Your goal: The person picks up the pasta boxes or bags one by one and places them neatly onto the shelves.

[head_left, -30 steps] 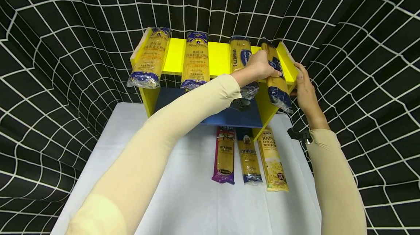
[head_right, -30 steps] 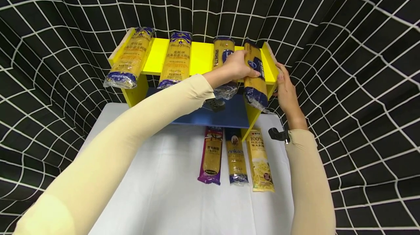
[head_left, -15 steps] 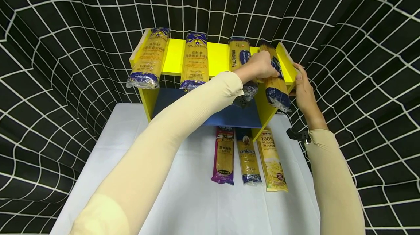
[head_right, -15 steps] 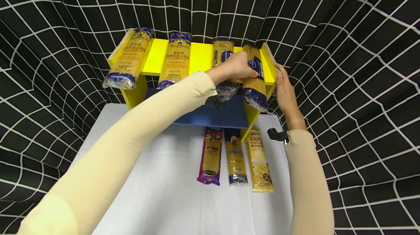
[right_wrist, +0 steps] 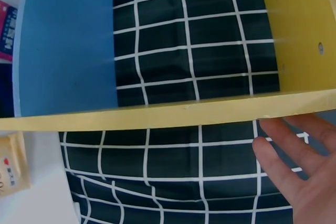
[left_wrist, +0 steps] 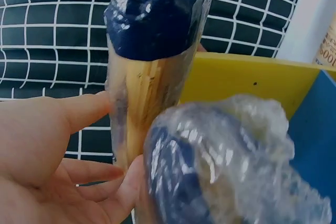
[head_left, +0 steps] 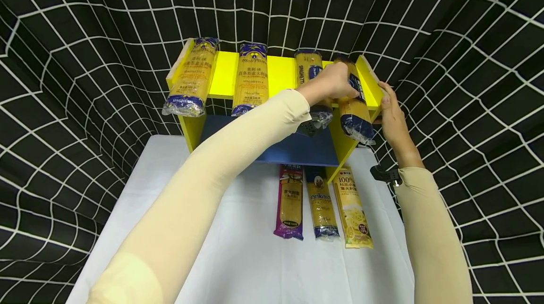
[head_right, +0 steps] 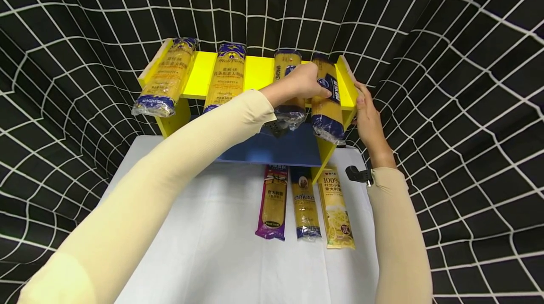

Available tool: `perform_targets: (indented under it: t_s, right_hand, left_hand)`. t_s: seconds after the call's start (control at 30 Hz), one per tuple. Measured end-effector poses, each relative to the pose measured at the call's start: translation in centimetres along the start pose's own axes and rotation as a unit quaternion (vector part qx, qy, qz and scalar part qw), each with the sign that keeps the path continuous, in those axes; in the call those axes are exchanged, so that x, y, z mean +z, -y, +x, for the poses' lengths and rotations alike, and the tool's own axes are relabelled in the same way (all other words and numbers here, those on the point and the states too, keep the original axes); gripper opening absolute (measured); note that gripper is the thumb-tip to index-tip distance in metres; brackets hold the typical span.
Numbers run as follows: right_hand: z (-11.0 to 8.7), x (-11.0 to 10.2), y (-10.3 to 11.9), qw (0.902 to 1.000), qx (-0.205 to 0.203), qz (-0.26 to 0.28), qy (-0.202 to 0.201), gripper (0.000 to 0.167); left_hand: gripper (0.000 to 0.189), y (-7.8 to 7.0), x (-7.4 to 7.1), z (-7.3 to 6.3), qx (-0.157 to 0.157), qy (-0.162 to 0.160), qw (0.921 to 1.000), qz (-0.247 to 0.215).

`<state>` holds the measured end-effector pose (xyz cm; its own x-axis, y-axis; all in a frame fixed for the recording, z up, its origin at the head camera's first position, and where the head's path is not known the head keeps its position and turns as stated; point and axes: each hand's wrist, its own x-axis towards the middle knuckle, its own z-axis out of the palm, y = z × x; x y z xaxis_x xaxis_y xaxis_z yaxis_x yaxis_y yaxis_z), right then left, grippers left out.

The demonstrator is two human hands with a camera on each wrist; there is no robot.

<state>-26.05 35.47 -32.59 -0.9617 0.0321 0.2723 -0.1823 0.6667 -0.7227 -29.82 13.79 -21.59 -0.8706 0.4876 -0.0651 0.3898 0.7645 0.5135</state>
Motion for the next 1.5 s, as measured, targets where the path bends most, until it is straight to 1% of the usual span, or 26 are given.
perform_targets:
  t_s: [0.1, 0.2, 0.23, 0.27, 0.37, 0.4, 0.47, 0.53, 0.67, 0.77, 0.87, 1.0, 1.07, 1.17, 1.27, 1.4, 1.5]
  right_hand:
    - [0.3, 0.2, -0.7, 1.0, -0.003, 0.0, -0.002, 0.048]
    - [0.7, 0.3, -1.6, 1.0, -0.002, -0.004, -0.005, 0.047]
    - [0.7, 0.4, -1.8, 1.0, -0.001, -0.005, -0.004, 0.047]
    - [0.8, 0.4, -2.0, 1.0, -0.001, -0.006, -0.004, 0.046]
    - [0.9, 0.4, -2.2, 1.0, 0.002, -0.006, -0.004, 0.046]
    - [1.0, 0.4, -2.3, 1.0, 0.003, -0.007, -0.005, 0.046]
    - [1.0, 0.4, -2.3, 0.9999, 0.001, -0.01, -0.007, 0.046]
    - [1.0, 0.4, -2.3, 0.9999, -0.001, -0.011, -0.009, 0.046]
    - [0.9, 0.6, -2.2, 0.9999, -0.003, -0.01, -0.009, 0.047]
    - [0.7, 0.5, -1.7, 0.9999, -0.002, -0.008, -0.01, 0.046]
    - [0.2, 0.4, -0.7, 0.9999, -0.002, -0.002, -0.012, 0.047]
    - [-0.2, 0.2, 0.2, 0.9999, -0.004, 0.005, -0.014, 0.048]
    - [-0.1, 0.2, 0.0, 0.9998, -0.006, 0.006, -0.017, 0.047]
    - [0.4, 0.3, -1.0, 0.9998, -0.009, 0.002, -0.02, 0.047]
    - [0.8, 0.4, -2.0, 0.9998, -0.003, -0.006, -0.016, 0.046]
    - [1.0, 0.4, -2.5, 0.9999, 0.007, 0.009, -0.008, 0.045]
    - [0.9, 0.4, -2.5, 0.9996, 0.004, 0.027, -0.007, 0.046]
  left_hand:
    - [0.028, 0.5, -0.5, -0.3, 0.016, 0.001, 0.9998, 0.008]
    - [0.028, 1.0, -1.1, -0.6, 0.036, 0.01, 0.9987, 0.036]
    - [0.031, 1.1, -1.3, -0.7, 0.038, 0.016, 0.9982, 0.044]
    - [0.038, 1.2, -1.5, -0.8, 0.043, 0.023, 0.9973, 0.055]
    - [0.069, 1.4, -2.1, -1.2, 0.057, 0.051, 0.9934, 0.085]
    - [0.076, 1.4, -2.2, -1.3, 0.06, 0.06, 0.992, 0.093]
    - [0.08, 1.5, -2.2, -1.4, 0.068, 0.071, 0.9892, 0.108]
    - [0.083, 1.6, -2.1, -1.5, 0.073, 0.074, 0.9865, 0.127]
    - [0.082, 1.6, -1.7, -1.7, 0.081, 0.066, 0.9809, 0.164]
    - [0.079, 1.6, -1.3, -1.7, 0.087, 0.058, 0.9772, 0.185]
    - [0.079, 1.5, -1.0, -1.7, 0.08, 0.048, 0.9775, 0.189]
    - [0.077, 1.2, -0.4, -1.8, 0.055, 0.032, 0.9812, 0.182]
    - [0.075, 1.1, -0.1, -1.8, 0.048, 0.026, 0.9823, 0.179]
    - [0.071, 0.9, 0.4, -1.7, 0.042, 0.02, 0.9826, 0.18]
    - [0.069, 0.7, 0.7, -1.5, 0.038, 0.014, 0.9823, 0.183]
    - [0.065, 0.3, 1.2, -1.3, 0.034, 0.005, 0.9806, 0.193]
    - [0.06, 0.0, 1.5, -1.1, 0.033, 0.0, 0.9795, 0.199]
